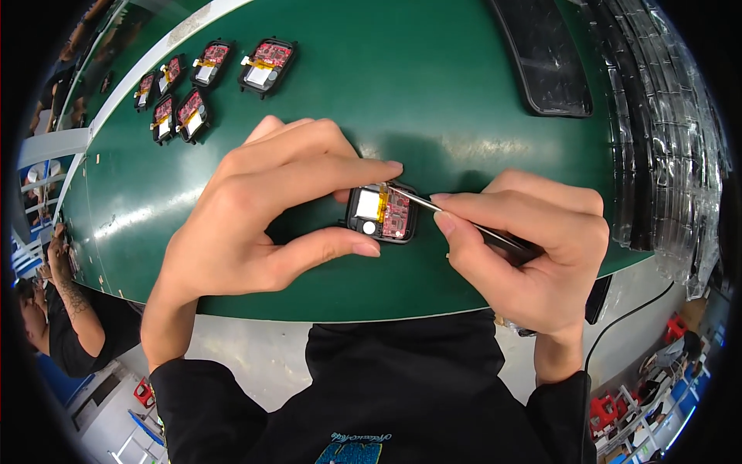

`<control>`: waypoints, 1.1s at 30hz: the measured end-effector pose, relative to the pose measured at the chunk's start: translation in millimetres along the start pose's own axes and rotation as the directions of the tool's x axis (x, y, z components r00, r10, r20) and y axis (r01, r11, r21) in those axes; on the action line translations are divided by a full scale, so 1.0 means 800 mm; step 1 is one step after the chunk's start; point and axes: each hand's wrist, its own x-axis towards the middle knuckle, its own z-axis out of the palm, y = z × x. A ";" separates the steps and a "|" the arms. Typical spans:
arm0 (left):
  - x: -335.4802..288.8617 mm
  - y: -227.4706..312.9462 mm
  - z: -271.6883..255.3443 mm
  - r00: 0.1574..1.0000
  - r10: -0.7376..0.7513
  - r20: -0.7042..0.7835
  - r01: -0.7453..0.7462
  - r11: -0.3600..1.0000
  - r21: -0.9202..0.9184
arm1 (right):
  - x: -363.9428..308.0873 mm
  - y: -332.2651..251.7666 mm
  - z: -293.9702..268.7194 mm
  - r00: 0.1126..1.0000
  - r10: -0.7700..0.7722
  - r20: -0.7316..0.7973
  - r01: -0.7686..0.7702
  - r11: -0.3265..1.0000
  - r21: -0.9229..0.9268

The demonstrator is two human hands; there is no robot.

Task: Assemble internal components of smartwatches using tweezers on a factory production line.

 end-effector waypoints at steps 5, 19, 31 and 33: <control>0.002 -0.004 0.001 0.999 0.050 -0.009 -0.050 0.999 -0.001 | 0.001 0.002 0.001 1.000 0.001 0.003 -0.001 1.000 -0.029; 0.002 -0.002 -0.002 0.998 0.060 -0.027 -0.060 0.998 0.000 | -0.002 0.001 -0.003 1.000 -0.024 -0.001 0.024 0.999 -0.039; -0.001 -0.008 0.002 0.994 0.091 -0.064 -0.089 0.995 0.040 | -0.007 0.010 0.013 0.959 -0.276 -0.066 0.248 0.927 -0.280; -0.001 -0.009 0.002 0.993 0.101 -0.065 -0.100 0.995 0.021 | -0.006 0.015 0.016 0.941 -0.329 -0.077 0.298 0.916 -0.270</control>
